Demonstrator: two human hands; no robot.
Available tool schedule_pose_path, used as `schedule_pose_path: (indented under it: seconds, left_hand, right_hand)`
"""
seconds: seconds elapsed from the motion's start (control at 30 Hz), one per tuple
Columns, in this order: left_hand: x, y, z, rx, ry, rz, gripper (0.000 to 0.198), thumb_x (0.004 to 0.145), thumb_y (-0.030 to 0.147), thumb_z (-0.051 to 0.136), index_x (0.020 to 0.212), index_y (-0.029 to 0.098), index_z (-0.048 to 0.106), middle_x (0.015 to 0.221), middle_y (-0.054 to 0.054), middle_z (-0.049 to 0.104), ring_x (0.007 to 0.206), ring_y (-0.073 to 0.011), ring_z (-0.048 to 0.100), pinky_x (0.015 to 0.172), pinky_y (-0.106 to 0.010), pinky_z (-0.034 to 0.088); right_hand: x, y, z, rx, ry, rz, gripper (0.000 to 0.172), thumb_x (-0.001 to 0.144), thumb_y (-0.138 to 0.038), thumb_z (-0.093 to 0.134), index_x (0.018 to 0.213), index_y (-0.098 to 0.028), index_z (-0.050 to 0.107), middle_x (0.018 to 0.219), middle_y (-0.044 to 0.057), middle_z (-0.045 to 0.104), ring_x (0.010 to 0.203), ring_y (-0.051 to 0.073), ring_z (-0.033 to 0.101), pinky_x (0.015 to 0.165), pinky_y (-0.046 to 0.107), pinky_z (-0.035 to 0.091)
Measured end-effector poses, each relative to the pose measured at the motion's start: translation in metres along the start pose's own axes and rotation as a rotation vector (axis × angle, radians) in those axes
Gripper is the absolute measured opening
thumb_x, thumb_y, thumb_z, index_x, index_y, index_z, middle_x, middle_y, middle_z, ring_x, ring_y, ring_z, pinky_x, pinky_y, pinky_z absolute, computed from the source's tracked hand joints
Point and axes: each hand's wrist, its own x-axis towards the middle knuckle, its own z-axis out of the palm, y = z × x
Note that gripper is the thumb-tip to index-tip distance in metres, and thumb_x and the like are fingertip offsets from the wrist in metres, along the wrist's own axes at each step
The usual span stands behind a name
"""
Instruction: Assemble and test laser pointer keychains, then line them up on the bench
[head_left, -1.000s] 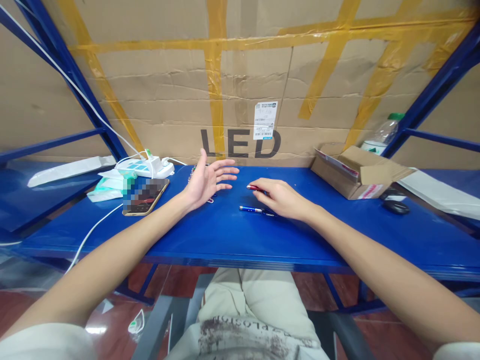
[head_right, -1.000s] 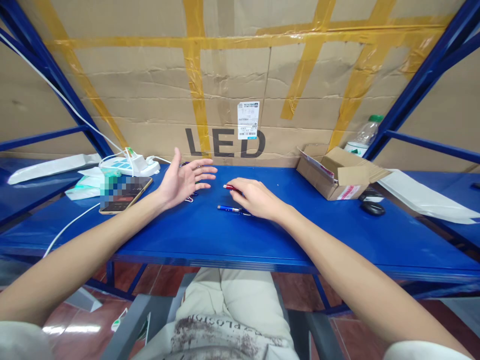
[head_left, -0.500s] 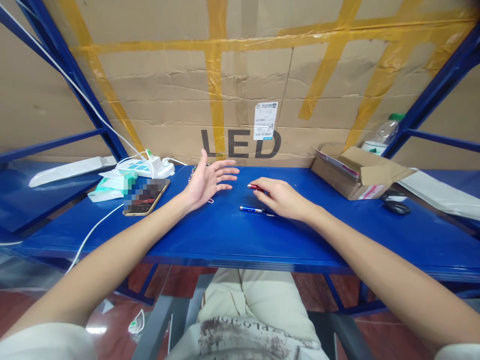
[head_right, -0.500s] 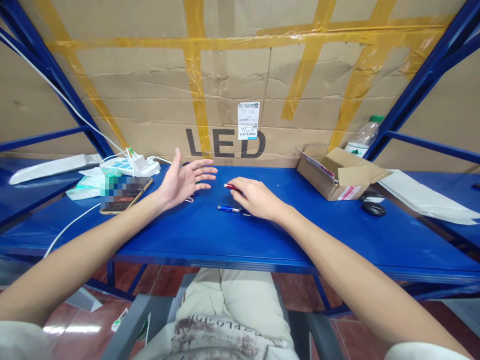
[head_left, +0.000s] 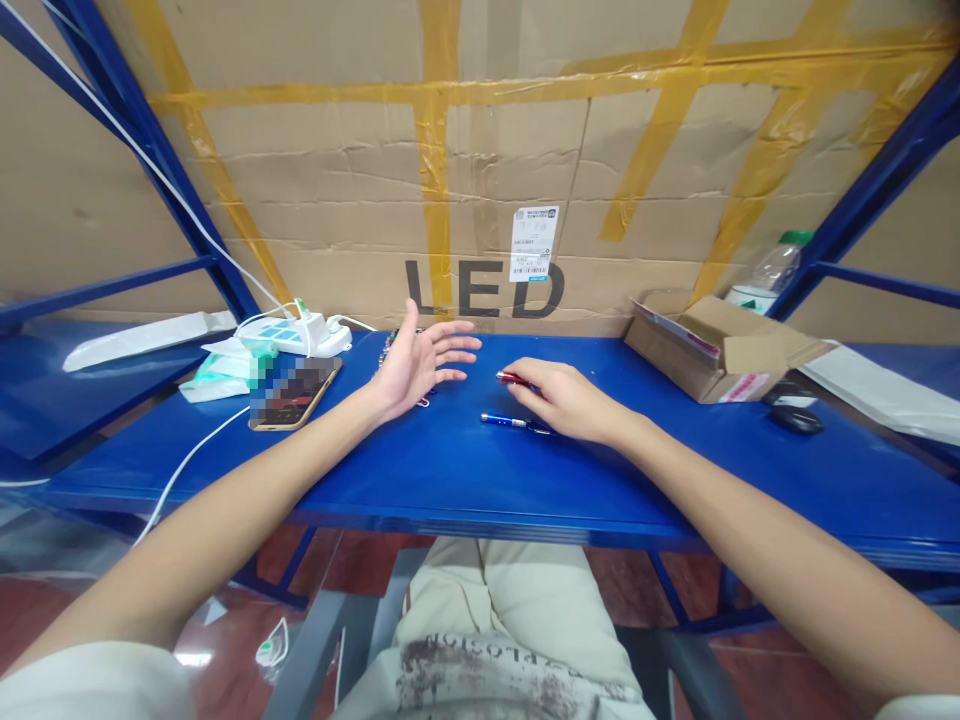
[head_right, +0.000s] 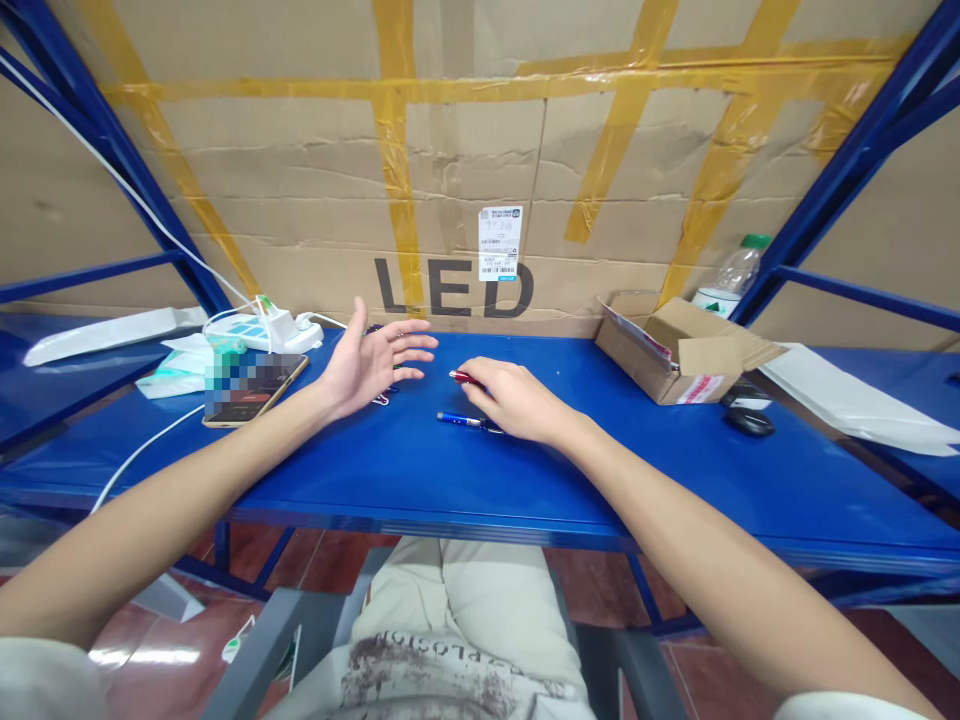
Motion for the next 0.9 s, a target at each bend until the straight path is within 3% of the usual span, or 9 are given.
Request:
schedule_pose_path:
  seconds: [0.7,0.9]
  left_hand:
    - [-0.0005,0.0011,0.0022,0.024,0.009,0.002,0.102,0.092,0.098,0.031,0.140,0.017,0.069,0.140,-0.021,0.072,0.125,-0.0351,0.067,0.091,-0.042,0.059]
    - [-0.0012,0.0011,0.0021,0.037,-0.003,-0.005,0.089,0.097,0.091,0.038,0.136,0.018,0.071,0.139,-0.018,0.073,0.122,-0.0325,0.068,0.089,-0.039,0.058]
  right_hand:
    - [0.0001,-0.0053,-0.0033,0.019,-0.049,-0.006,0.029,0.113,-0.034,0.047,0.124,-0.023,0.071,0.126,0.013,0.079,0.112,0.030,0.075,0.098,0.045,0.057]
    - [-0.0005,-0.0044,-0.0015,0.007,-0.084,0.123,0.025,0.109,-0.032,0.049,0.127,-0.022,0.064,0.130,0.015,0.075,0.114,0.031,0.073,0.096,0.046,0.057]
